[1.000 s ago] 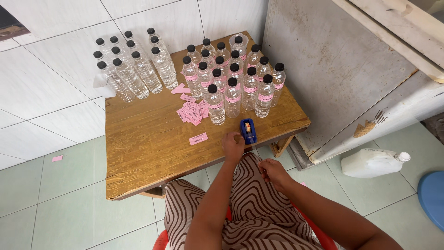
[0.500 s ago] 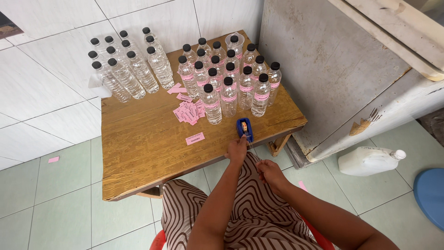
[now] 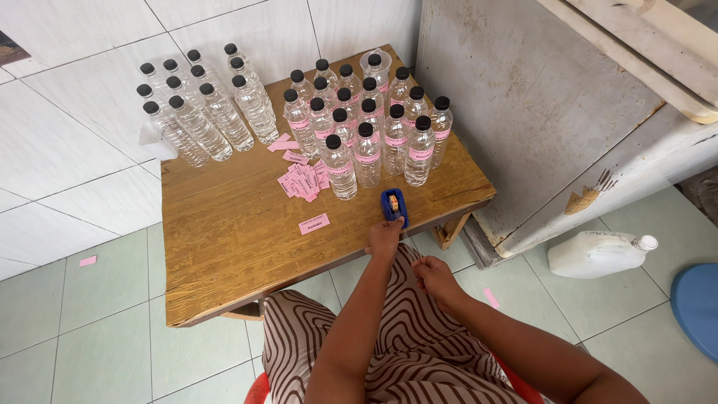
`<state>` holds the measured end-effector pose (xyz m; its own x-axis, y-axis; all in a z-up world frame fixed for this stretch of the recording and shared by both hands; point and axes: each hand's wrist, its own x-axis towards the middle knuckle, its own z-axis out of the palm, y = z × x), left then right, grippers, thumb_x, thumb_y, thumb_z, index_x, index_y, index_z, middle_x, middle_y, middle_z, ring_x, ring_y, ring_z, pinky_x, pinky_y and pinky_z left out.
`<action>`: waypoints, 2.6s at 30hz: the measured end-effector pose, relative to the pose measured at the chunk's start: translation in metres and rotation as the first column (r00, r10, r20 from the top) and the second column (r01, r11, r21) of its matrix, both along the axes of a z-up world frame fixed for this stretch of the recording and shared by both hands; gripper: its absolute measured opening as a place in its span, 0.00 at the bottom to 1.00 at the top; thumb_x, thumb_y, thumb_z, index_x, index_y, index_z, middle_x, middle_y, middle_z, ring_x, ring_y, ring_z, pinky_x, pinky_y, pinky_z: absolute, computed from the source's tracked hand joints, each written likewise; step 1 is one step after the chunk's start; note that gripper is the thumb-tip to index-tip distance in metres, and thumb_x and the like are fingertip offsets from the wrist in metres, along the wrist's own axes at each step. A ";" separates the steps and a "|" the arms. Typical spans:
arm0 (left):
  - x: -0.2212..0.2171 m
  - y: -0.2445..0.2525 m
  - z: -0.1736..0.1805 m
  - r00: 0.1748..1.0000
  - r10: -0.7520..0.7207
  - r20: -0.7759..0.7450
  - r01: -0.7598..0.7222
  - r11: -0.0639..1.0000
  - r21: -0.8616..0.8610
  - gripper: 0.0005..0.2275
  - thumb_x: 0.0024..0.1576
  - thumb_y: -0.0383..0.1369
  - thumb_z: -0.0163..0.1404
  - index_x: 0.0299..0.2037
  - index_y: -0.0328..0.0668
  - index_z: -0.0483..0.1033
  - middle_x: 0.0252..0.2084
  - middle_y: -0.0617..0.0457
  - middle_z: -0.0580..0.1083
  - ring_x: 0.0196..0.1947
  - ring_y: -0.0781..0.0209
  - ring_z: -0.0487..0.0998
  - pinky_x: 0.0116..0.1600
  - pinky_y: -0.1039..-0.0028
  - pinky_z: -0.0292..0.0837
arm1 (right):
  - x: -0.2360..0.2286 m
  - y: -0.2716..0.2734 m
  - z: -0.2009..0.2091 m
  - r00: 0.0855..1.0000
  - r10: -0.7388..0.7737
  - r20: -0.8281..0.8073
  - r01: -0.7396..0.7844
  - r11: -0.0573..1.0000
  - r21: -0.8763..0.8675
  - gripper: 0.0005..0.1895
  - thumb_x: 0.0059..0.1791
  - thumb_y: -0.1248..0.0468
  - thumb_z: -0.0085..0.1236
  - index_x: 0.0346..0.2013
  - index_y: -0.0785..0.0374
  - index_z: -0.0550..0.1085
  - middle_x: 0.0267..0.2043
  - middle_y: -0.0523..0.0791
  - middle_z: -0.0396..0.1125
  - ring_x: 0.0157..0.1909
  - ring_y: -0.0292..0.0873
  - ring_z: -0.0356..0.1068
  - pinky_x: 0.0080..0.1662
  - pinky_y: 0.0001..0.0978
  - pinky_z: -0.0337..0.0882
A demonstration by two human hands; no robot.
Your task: The person picks up pink labels from a table, peels off the backing, and adheres them to clear plastic bottles.
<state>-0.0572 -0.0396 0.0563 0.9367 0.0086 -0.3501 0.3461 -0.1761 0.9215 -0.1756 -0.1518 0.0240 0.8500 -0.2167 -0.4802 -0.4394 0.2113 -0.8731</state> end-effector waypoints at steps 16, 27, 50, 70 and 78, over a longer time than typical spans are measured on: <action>0.009 -0.004 -0.037 0.998 -0.019 0.056 0.018 1.000 0.015 0.09 0.58 0.36 0.57 0.35 0.36 0.82 0.22 0.47 0.74 0.21 0.63 0.74 0.26 0.76 0.68 | 0.007 -0.010 -0.045 0.997 0.032 -0.077 -0.037 0.998 -0.059 0.11 0.51 0.64 0.53 0.40 0.70 0.73 0.28 0.47 0.64 0.23 0.42 0.69 0.25 0.31 0.71; 0.003 0.012 -0.069 0.935 0.213 0.283 -0.133 0.951 -0.278 0.08 0.65 0.31 0.54 0.42 0.31 0.82 0.30 0.40 0.77 0.33 0.61 0.77 0.41 0.66 0.73 | 0.007 -0.003 -0.011 1.000 0.024 -0.005 -0.024 1.000 0.002 0.07 0.49 0.68 0.56 0.35 0.73 0.74 0.25 0.50 0.65 0.24 0.43 0.68 0.26 0.32 0.73; -0.016 0.155 0.000 0.661 0.667 0.344 -0.396 0.699 -0.595 0.02 0.62 0.27 0.56 0.38 0.36 0.78 0.27 0.57 0.72 0.31 0.75 0.69 0.41 0.84 0.66 | 0.064 0.097 0.048 0.867 0.340 0.364 -0.341 0.938 -0.061 0.15 0.46 0.77 0.63 0.46 0.79 0.73 0.26 0.49 0.65 0.18 0.36 0.63 0.21 0.26 0.65; 0.028 0.200 -0.026 0.535 0.662 0.525 -0.419 0.748 -0.515 0.02 0.63 0.25 0.51 0.38 0.40 0.72 0.22 0.51 0.73 0.21 0.71 0.70 0.33 0.86 0.65 | 0.149 0.116 0.031 0.887 0.420 0.192 -0.401 0.907 -0.130 0.06 0.48 0.64 0.59 0.36 0.63 0.72 0.25 0.41 0.59 0.19 0.32 0.59 0.19 0.23 0.61; 0.029 0.200 -0.032 0.550 0.729 0.408 -0.437 0.667 -0.603 0.02 0.63 0.26 0.52 0.38 0.40 0.72 0.24 0.51 0.74 0.23 0.71 0.72 0.34 0.85 0.67 | 0.166 0.127 0.026 0.852 0.478 0.215 -0.356 0.829 -0.430 0.08 0.45 0.58 0.63 0.31 0.59 0.77 0.23 0.40 0.62 0.24 0.35 0.60 0.26 0.27 0.56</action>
